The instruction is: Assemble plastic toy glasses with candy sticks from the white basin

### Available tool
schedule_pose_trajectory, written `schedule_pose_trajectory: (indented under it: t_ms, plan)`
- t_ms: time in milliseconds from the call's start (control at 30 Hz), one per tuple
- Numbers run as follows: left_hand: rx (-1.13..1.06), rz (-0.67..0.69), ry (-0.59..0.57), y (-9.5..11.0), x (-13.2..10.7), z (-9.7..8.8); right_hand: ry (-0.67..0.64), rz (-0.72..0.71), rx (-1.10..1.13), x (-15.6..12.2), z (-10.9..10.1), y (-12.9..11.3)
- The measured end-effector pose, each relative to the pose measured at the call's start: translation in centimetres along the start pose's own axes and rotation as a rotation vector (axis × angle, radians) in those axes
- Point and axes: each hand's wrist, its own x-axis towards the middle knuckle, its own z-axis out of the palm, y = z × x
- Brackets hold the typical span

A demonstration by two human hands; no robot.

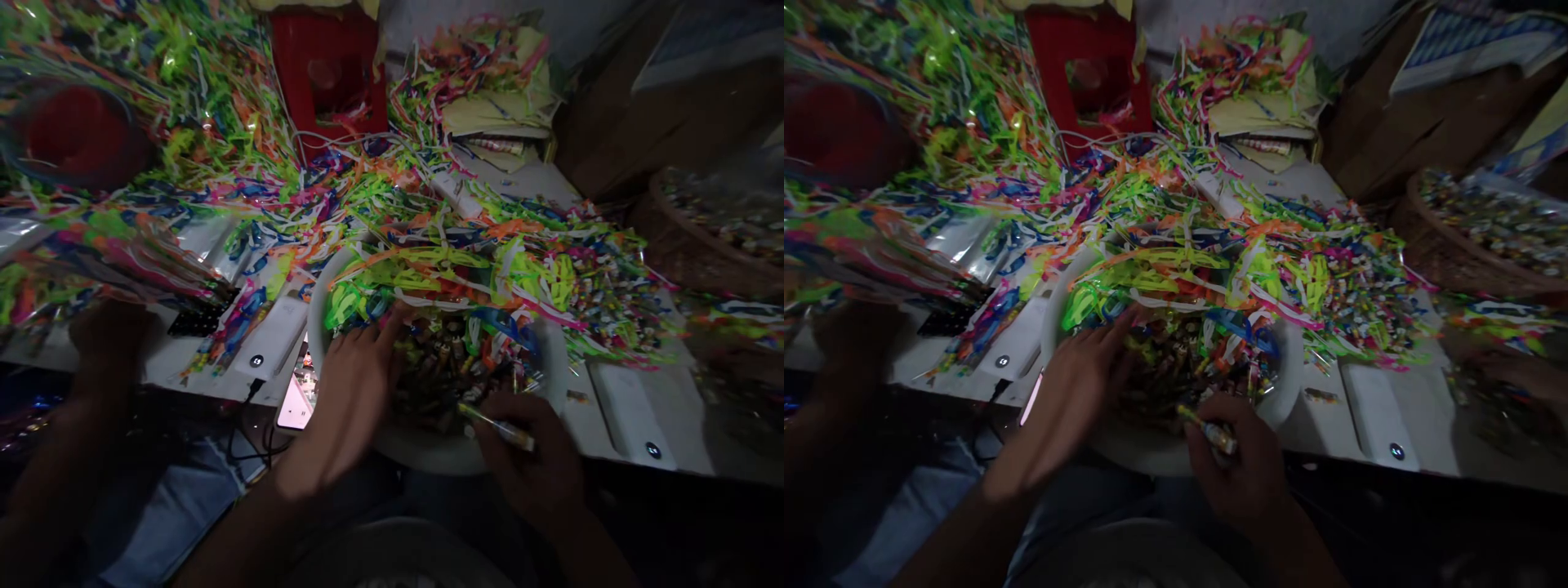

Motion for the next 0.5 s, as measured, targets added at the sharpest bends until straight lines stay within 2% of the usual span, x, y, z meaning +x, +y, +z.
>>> schedule_pose_trajectory:
  t_ms: [67,200,400,500]
  plan:
    - [-0.028,0.009,0.029,-0.2,0.4,-0.2,0.029,-0.026,-0.013,0.1,0.1,0.0]
    - [-0.065,0.039,0.079,-0.2,-0.1,-0.2,-0.027,-0.097,-0.050,0.6,0.4,0.0]
    - [-0.160,0.054,0.103,0.3,-1.2,0.0,-0.064,-0.053,-0.064,0.6,0.3,-0.1]
    - [-0.202,0.133,0.150,0.4,-1.0,0.0,-0.086,-0.062,-0.076,0.6,0.4,-0.1]
